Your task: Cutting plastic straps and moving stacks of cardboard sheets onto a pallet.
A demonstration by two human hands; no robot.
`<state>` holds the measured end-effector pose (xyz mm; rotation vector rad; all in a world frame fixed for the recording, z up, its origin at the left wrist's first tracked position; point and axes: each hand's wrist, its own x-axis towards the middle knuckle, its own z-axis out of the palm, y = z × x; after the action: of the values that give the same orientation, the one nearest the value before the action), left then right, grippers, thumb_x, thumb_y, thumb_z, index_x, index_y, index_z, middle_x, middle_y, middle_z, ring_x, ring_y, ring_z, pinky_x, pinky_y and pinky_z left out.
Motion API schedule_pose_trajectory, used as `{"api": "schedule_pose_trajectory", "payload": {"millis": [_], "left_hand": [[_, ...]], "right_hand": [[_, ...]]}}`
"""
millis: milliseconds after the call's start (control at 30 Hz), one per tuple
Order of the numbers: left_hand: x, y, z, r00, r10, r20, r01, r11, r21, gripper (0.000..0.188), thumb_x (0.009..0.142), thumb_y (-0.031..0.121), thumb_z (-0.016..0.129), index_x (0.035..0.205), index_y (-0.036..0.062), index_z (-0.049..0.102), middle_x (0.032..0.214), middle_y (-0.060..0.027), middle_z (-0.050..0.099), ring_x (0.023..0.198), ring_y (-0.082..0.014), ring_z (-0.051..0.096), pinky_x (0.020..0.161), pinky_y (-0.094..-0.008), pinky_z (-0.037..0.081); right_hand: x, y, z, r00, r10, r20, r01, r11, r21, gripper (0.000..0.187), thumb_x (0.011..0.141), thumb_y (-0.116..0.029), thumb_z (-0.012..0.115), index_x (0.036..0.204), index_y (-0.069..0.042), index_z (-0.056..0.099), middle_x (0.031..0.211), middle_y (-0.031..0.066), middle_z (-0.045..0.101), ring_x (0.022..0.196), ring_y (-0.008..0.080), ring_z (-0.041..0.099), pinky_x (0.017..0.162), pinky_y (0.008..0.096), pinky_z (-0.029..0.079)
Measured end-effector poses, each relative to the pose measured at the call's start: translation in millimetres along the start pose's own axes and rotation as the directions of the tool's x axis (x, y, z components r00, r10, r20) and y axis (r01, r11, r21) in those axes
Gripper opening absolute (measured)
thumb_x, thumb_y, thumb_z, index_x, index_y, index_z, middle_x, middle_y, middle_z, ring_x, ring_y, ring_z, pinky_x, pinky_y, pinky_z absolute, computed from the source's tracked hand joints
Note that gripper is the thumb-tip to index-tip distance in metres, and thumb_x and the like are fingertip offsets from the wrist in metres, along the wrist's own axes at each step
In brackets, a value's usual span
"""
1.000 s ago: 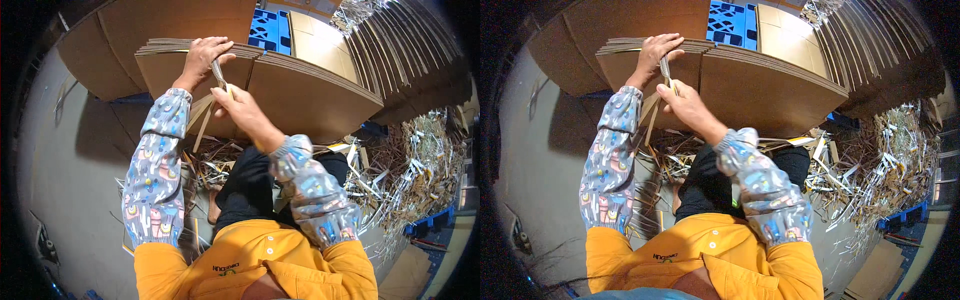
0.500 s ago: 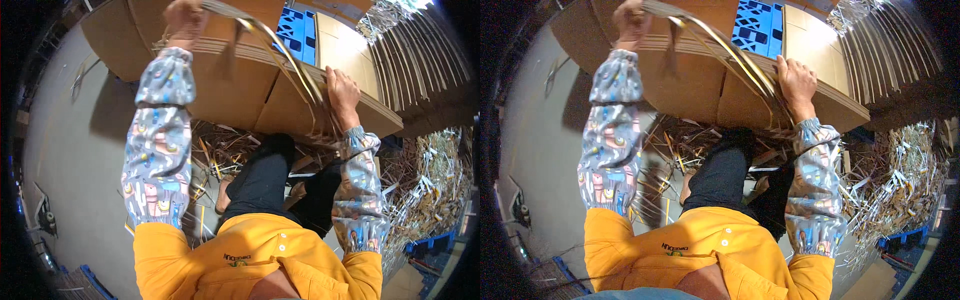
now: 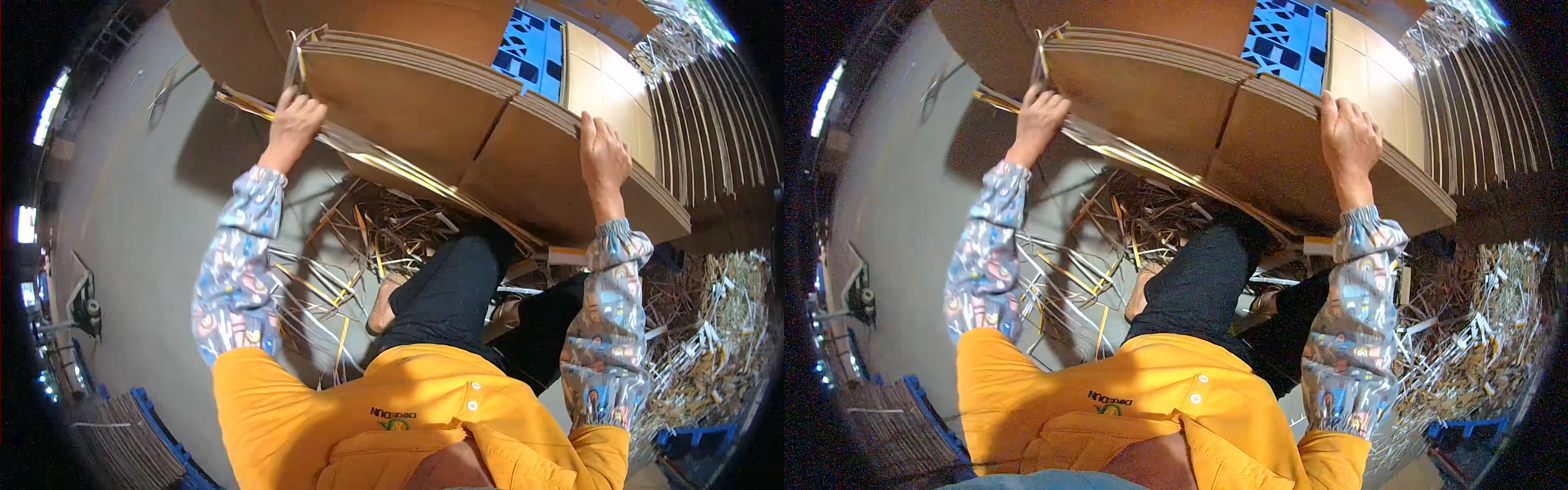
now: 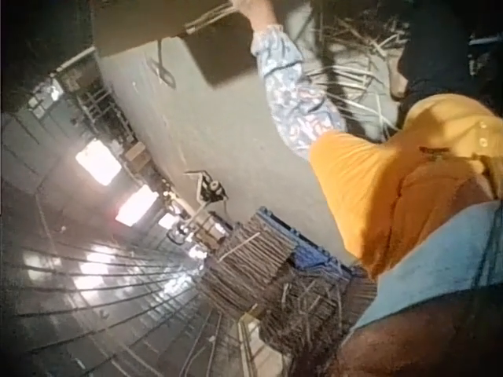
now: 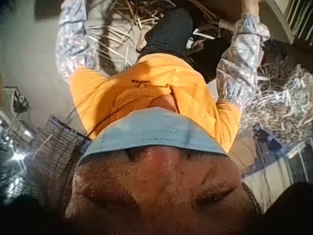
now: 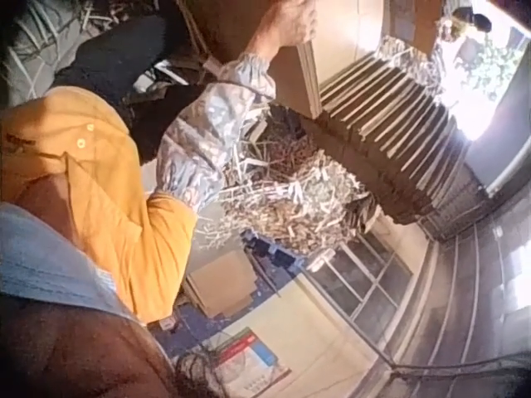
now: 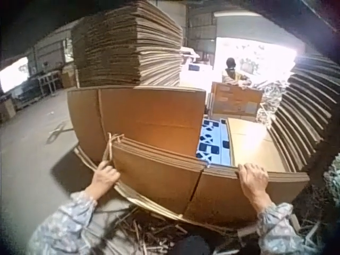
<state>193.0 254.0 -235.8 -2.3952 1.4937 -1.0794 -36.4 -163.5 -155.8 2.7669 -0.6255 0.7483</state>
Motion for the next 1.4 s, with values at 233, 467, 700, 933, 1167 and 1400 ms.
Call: {"api": "schedule_pose_trajectory", "payload": {"millis": [233,467,700,933,1167,1400], "left_hand": [[-51.4,-63.1,-9.5,0.640,-0.708,0.299,0.649,0.706,0.282,0.014,0.083,0.020,0.051,0.088,0.0111,0.061,0.087,-0.0083,0.062,0.081,-0.0256,0.061,0.085,-0.0500,0.038],[-193.8,83.6,-22.6,0.561,0.690,0.458,0.743,-0.175,-0.646,0.080,0.064,0.046,0.074,0.127,0.0045,0.046,0.128,-0.0156,0.048,0.118,-0.0283,0.044,0.102,-0.0392,0.033],[-11.3,-43.6,-53.9,0.635,-0.376,0.675,0.767,0.199,-0.610,0.069,0.068,0.027,0.074,0.124,-0.0026,0.046,0.117,-0.0193,0.056,0.105,-0.0259,0.057,0.087,-0.0341,0.046],[57.5,-38.7,-52.5,0.646,-0.763,0.020,0.614,0.503,-0.608,0.085,0.066,0.041,0.075,0.131,0.0019,0.038,0.130,-0.0192,0.045,0.121,-0.0287,0.044,0.097,-0.0439,0.035],[30.8,-36.3,47.6,0.604,-0.450,0.657,0.359,-0.583,-0.729,0.071,0.068,0.033,0.077,0.123,0.0007,0.044,0.118,-0.0075,0.053,0.111,-0.0197,0.047,0.098,-0.0337,0.033],[27.7,-21.9,47.1,0.588,-0.453,0.671,0.327,-0.625,-0.709,0.057,0.069,0.017,0.073,0.119,0.0031,0.048,0.113,-0.0058,0.056,0.103,-0.0204,0.052,0.092,-0.0350,0.040]], "right_hand": [[2.2,3.4,-7.5,0.999,0.034,0.036,-0.033,0.999,-0.037,0.042,0.092,-0.041,0.037,0.086,-0.009,0.063,0.087,0.0066,0.065,0.084,0.0249,0.061,0.078,0.0423,0.044],[6.9,-3.4,-6.1,1.000,0.015,0.023,-0.015,1.000,-0.007,0.040,0.092,-0.041,0.038,0.084,-0.010,0.062,0.085,0.0068,0.065,0.082,0.0261,0.061,0.076,0.0420,0.044],[5.8,-9.1,-11.4,0.995,0.068,0.067,-0.069,0.998,0.010,0.041,0.092,-0.041,0.036,0.086,-0.009,0.061,0.087,0.0083,0.063,0.083,0.0286,0.060,0.076,0.0434,0.044],[6.0,-6.8,-8.5,0.998,-0.024,0.057,0.022,0.999,0.031,0.043,0.093,-0.043,0.036,0.090,-0.009,0.062,0.090,0.0081,0.064,0.087,0.0273,0.059,0.081,0.0412,0.043],[3.0,-15.1,-13.2,0.994,-0.044,0.103,0.026,0.986,0.167,0.047,0.093,-0.046,0.034,0.097,-0.008,0.062,0.095,0.0085,0.063,0.091,0.0269,0.058,0.085,0.0409,0.040],[4.6,-20.3,-22.4,0.961,-0.089,0.262,0.032,0.976,0.214,0.055,0.090,-0.055,0.033,0.103,-0.008,0.058,0.099,0.0104,0.061,0.095,0.0261,0.055,0.087,0.0434,0.036]]}}
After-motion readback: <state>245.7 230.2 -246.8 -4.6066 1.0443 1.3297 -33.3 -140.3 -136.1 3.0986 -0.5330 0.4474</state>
